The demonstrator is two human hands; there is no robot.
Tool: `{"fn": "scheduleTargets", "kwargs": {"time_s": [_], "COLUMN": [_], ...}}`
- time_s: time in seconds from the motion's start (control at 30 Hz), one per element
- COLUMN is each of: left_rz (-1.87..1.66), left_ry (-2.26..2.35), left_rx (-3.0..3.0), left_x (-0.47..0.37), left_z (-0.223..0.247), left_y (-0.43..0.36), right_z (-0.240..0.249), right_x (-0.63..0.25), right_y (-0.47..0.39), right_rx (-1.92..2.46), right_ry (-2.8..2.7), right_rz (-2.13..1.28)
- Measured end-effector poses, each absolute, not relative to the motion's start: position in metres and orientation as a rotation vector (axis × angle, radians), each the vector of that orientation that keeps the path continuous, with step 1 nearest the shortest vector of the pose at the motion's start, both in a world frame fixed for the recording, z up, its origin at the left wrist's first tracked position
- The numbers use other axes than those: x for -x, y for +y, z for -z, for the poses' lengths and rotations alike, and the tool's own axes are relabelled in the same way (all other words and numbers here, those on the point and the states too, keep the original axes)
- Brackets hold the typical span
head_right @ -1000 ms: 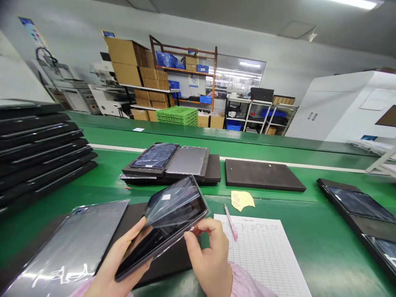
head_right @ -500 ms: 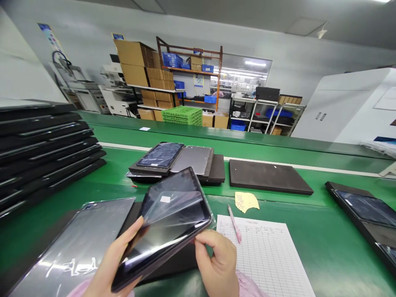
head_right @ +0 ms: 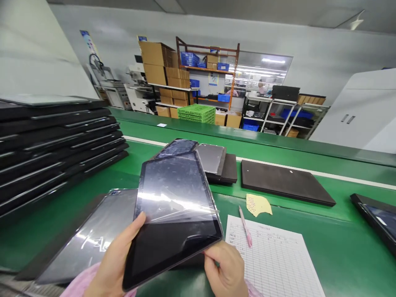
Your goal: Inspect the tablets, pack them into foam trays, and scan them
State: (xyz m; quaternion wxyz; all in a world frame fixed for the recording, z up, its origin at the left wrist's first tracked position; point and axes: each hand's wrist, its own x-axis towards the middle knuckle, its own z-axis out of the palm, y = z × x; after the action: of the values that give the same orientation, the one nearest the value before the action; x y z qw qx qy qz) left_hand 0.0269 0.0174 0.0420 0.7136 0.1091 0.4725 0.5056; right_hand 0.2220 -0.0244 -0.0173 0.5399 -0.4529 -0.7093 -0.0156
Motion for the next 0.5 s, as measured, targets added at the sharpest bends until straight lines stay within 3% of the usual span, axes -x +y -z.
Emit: {"fn": "scheduleTargets", "kwargs": {"time_s": [0.13, 0.33, 0.43, 0.5], "left_rz": [-1.2, -1.296, -1.277, -1.267], "left_ry": [1.006, 0.904, 0.88, 0.866], "left_rx": [-0.292, -0.385, -0.418, -0.425], "left_x": [-0.015, 0.004, 0.01, 0.013], "left_z": [-0.034, -0.01, -0.001, 0.003], "left_y": [0.02, 0.022, 0.022, 0.022], "right_z": [0.033, 0.029, 0.012, 0.0], "right_x": [-0.232, -0.274, -0.275, -0.265], "right_y": [-0.024, 0.04, 0.069, 0.07], "right_rx": [1.058, 1.778, 1.626, 1.444], "right_ry": [-1.563, -1.224, -1.537, -1.718], "right_rz": [-0.073, -0.186, 0.056, -0.05]}}
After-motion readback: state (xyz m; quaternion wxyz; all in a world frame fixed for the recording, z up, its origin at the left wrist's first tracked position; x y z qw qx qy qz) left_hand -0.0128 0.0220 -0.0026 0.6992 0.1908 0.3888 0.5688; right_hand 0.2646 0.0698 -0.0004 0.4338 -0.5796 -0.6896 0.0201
